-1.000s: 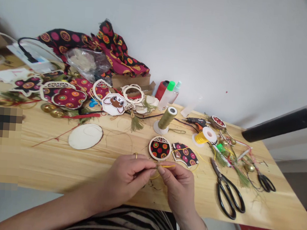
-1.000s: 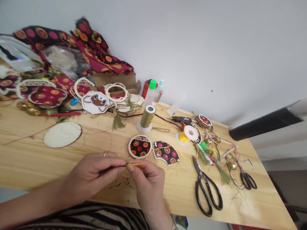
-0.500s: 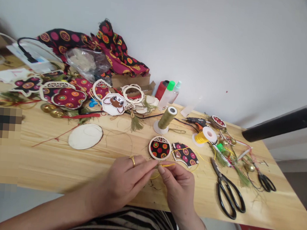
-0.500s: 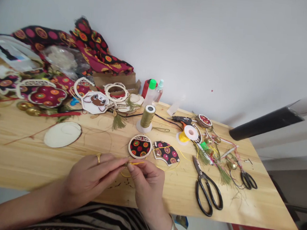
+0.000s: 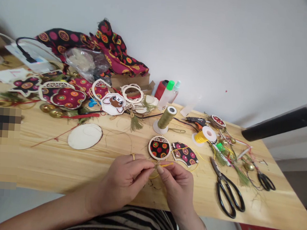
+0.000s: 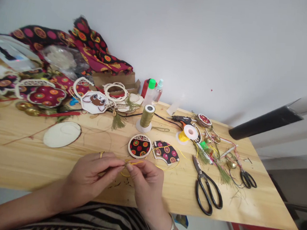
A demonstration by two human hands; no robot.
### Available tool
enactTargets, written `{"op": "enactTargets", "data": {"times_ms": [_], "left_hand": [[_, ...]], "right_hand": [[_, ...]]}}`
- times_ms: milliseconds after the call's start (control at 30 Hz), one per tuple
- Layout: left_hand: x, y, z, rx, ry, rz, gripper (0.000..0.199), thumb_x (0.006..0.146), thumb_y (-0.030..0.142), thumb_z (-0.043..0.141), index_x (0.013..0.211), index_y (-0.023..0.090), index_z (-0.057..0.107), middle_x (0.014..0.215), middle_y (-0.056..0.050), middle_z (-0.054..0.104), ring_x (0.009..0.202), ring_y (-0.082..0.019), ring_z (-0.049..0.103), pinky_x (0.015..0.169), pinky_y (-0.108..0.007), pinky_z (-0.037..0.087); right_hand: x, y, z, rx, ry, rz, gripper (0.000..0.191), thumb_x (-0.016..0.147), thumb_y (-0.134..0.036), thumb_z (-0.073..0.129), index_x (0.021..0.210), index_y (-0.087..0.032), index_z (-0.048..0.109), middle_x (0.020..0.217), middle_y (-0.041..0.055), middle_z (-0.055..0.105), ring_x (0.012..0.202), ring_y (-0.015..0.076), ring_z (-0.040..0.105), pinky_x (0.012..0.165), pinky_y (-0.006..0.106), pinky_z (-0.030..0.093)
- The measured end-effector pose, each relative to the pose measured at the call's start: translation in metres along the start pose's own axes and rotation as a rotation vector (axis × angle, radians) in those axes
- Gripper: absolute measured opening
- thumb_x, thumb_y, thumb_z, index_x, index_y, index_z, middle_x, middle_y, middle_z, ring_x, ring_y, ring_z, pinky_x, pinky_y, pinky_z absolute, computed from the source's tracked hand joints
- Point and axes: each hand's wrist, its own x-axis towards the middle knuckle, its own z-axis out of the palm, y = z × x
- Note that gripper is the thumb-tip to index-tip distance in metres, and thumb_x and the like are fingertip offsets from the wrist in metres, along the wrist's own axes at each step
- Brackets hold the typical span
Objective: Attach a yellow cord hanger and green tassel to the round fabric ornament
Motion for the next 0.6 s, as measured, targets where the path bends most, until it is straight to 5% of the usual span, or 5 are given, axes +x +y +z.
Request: {"op": "enactTargets", "data": {"times_ms": [333, 600], "left_hand": [[0.003, 0.003, 0.001, -0.194, -0.024, -0.302, 0.015, 0.081, 0.012, 0.056, 0.076, 0.017, 0.069, 0.063, 0.001, 0.067, 0.054, -0.010, 0.058, 0.054, -0.018, 0.044], [0.005, 0.006, -0.003, -0.236, -0.028, -0.408, 0.015, 0.080, 0.016, 0.057, 0.073, 0.016, 0.069, 0.061, 0.000, 0.067, 0.056, -0.012, 0.059, 0.054, -0.019, 0.045]], "right_hand": [[-0.005, 0.004, 0.000, 0.044, -0.033, 0.090, 0.020, 0.069, -0.031, 0.074, 0.085, -0.019, 0.072, 0.048, -0.0056, 0.052, 0.043, 0.0070, 0.038, 0.042, 0.018, 0.033], [-0.011, 0.004, -0.002, -0.053, -0.073, 0.079, 0.013, 0.077, -0.031, 0.068, 0.084, -0.020, 0.071, 0.063, -0.0005, 0.064, 0.056, 0.0100, 0.051, 0.054, 0.020, 0.043]]}}
